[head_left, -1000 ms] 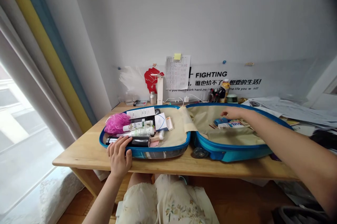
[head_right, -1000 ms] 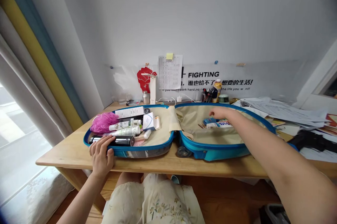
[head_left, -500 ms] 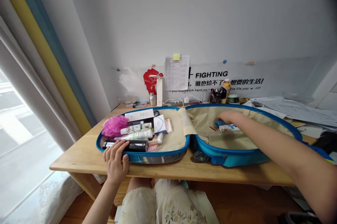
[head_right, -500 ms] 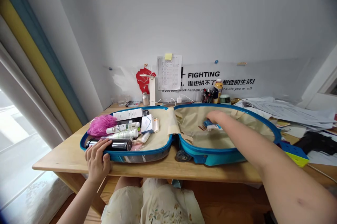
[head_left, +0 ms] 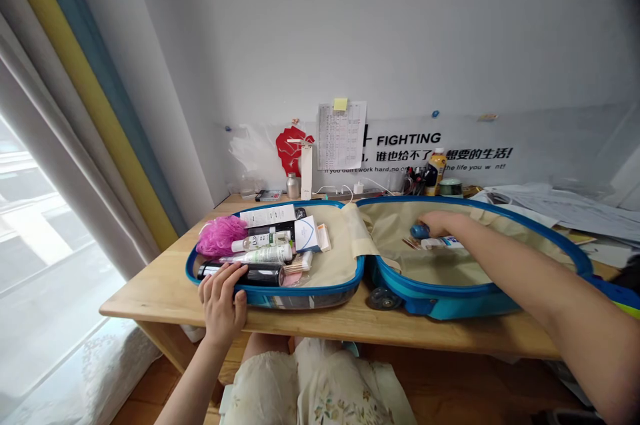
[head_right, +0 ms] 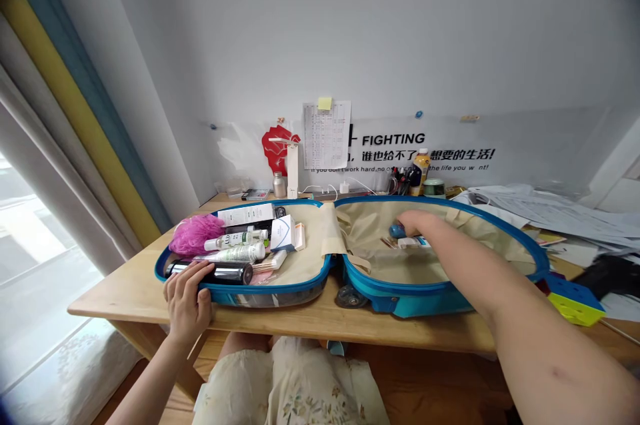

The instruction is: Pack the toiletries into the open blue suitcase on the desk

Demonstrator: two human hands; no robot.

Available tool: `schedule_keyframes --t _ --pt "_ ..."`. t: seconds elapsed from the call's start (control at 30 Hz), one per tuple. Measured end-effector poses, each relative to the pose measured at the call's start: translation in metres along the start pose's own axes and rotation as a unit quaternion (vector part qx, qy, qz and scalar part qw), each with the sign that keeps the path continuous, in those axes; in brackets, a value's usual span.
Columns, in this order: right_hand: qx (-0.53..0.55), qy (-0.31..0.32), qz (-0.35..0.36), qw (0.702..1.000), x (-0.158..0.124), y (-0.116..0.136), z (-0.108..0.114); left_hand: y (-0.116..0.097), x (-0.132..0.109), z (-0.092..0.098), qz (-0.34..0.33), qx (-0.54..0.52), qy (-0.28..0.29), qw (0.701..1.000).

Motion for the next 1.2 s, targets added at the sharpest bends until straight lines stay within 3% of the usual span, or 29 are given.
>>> schedule_keyframes --t 0.1,0.17,0.27,0.33,0.4,0.47,0.63,0.7,0.8,0.93,1.2 --pt "-0.057 0.091 -0.020 0.994 -0.005 -0.004 -0.012 -0.002 0.001 0.000 -0.008 -0.003 -0.001 1.000" --pt "-0.082 0.114 -0.025 0.990 -0.009 -0.003 -0.006 -0.002 0.001 -0.001 -0.006 -0.002 -0.001 1.000" --pt "-0.094 0.092 -0.017 0.991 -0.011 0.016 0.023 -0.002 0.002 -0.001 -0.003 -0.001 -0.001 1.000" --pt "-0.082 0.058 0.005 0.995 -0.011 0.045 0.045 -0.002 0.002 -0.001 -0.003 -0.002 0.001 1.000" --pt "-0.055 0.039 0.046 0.997 -0.011 0.090 0.055 -0.002 0.002 -0.001 -0.001 -0.003 0.002 1.000" --pt "-0.024 0.050 0.107 0.993 -0.013 0.149 0.049 -0.002 0.002 -0.001 0.003 -0.004 0.001 1.000" --pt "0.028 0.100 0.267 0.958 -0.029 0.306 -0.006 -0.007 0.004 0.001 -0.011 0.002 -0.002 1.000" --pt "0.039 0.105 0.296 0.949 -0.033 0.352 -0.028 -0.008 0.005 0.001 -0.013 0.006 -0.001 1.000" --pt "0.042 0.109 0.315 0.942 -0.034 0.398 -0.053 -0.009 0.006 0.001 -0.015 0.009 -0.001 1.000" --pt "0.040 0.116 0.325 0.938 -0.031 0.425 -0.072 -0.009 0.005 0.000 -0.018 0.012 0.002 1.000" --pt "0.057 0.149 0.359 0.920 -0.034 0.436 -0.091 -0.004 0.003 -0.001 0.002 0.005 0.002 1.000"
Point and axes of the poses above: each hand's wrist, its own x-axis towards the middle knuckle, its own z-axis out of the back of the hand, y = z × x, the point moved 10 cm from there along x, towards the middle knuckle, and after that the axes turned 14 degrees about -x, right-handed, at the moved point
